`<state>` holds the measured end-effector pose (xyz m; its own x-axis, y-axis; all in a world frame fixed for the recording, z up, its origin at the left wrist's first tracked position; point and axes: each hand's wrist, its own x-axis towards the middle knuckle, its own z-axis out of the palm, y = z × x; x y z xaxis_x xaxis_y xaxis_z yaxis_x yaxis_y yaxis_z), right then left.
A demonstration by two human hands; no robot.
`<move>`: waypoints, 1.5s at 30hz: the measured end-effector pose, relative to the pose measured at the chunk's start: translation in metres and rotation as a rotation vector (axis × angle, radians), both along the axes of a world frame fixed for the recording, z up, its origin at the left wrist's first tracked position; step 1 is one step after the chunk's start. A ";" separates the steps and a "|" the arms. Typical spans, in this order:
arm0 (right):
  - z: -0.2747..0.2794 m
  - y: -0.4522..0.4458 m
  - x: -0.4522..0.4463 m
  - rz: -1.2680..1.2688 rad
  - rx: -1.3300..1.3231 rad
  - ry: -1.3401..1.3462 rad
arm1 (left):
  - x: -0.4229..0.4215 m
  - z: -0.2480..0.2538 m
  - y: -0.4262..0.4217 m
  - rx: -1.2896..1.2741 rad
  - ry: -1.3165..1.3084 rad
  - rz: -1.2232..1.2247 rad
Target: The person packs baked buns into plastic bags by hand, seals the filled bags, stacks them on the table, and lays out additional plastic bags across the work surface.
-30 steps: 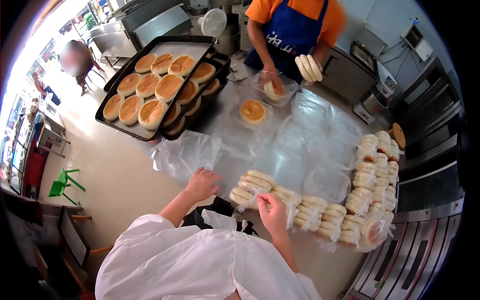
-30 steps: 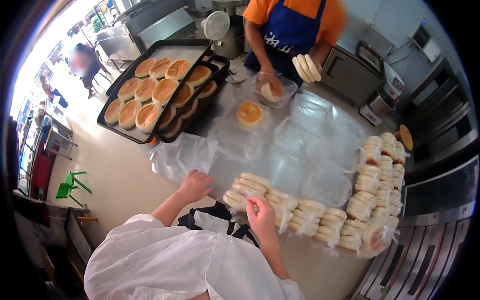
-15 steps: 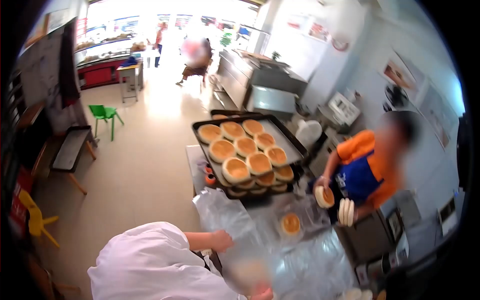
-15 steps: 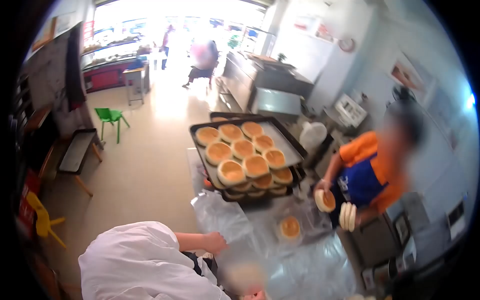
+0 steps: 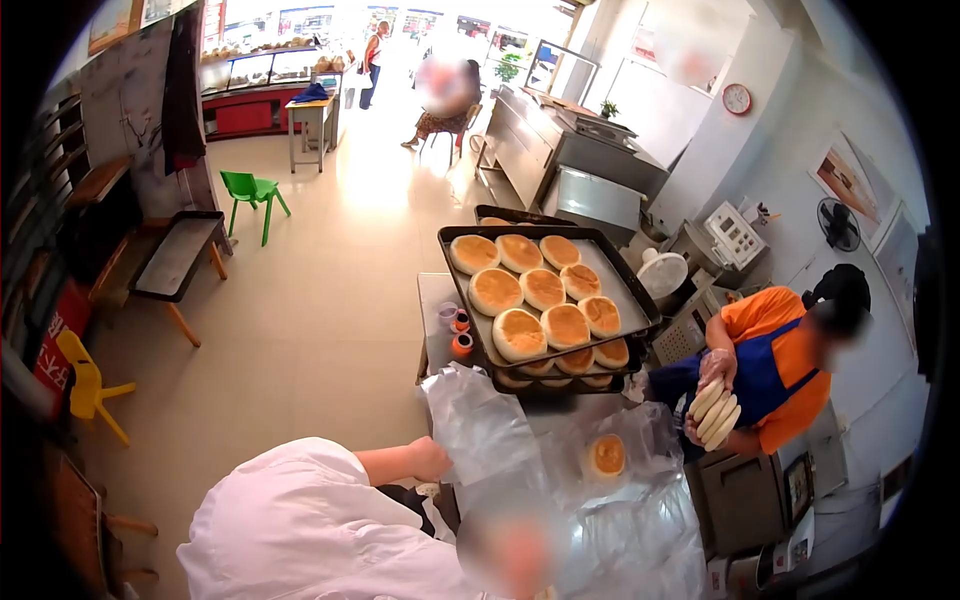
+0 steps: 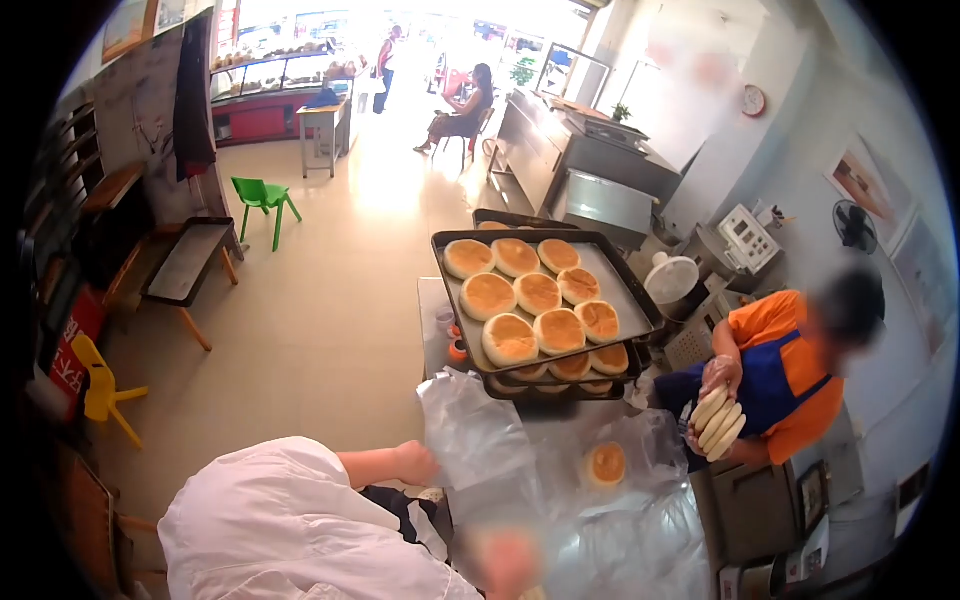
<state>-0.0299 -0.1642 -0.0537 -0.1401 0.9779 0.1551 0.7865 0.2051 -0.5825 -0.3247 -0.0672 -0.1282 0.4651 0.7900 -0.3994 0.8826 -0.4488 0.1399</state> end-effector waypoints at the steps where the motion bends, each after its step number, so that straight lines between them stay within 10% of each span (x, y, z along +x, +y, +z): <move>1: 0.003 0.000 0.001 0.007 0.016 0.034 | 0.000 -0.006 0.004 0.010 -0.021 0.009; 11: -0.037 -0.007 0.039 -0.032 0.426 0.065 | 0.045 0.066 0.024 -0.134 -0.515 0.105; 28: -0.009 -0.020 0.083 -0.415 0.019 0.221 | 0.125 0.118 0.077 0.060 -0.856 0.004; 34: -0.025 0.070 0.146 -0.582 0.064 0.781 | 0.208 0.124 0.181 -0.141 -1.507 0.340; 45: -0.071 0.323 0.229 -0.894 0.083 0.772 | 0.380 0.003 0.439 -0.115 -1.155 0.659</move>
